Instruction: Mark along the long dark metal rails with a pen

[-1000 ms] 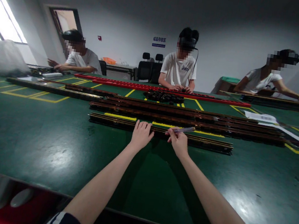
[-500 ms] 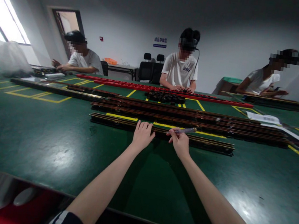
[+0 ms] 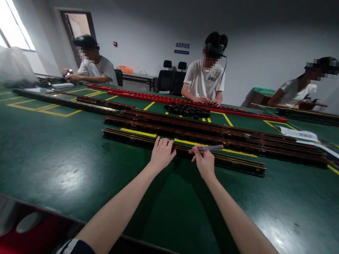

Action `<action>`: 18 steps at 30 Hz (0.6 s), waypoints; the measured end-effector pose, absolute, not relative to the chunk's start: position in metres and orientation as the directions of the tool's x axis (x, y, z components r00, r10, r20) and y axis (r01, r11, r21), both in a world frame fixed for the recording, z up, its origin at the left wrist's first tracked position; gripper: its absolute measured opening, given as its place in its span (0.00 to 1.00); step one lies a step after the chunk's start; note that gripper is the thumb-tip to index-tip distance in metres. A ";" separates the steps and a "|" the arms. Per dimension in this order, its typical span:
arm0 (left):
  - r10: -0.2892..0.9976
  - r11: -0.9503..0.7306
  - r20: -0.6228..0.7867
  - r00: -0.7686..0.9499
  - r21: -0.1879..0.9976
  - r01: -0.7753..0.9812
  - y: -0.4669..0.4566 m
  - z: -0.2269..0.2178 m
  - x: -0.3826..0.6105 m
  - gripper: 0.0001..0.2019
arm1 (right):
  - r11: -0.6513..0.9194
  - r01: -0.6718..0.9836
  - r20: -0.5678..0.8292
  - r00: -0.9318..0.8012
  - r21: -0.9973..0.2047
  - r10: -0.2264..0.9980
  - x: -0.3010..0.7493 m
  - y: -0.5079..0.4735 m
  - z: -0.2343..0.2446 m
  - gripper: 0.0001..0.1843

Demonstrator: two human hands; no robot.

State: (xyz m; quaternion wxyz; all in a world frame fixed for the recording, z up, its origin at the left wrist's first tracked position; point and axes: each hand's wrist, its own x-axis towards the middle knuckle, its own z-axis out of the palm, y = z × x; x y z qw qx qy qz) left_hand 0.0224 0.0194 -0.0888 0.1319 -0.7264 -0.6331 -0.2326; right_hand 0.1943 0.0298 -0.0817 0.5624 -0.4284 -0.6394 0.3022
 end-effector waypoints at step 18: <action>0.860 -0.129 0.508 0.041 0.140 0.982 0.021 -0.093 0.019 0.16 | 0.430 0.201 0.439 0.001 -0.880 0.899 0.197 0.032 -0.084 0.33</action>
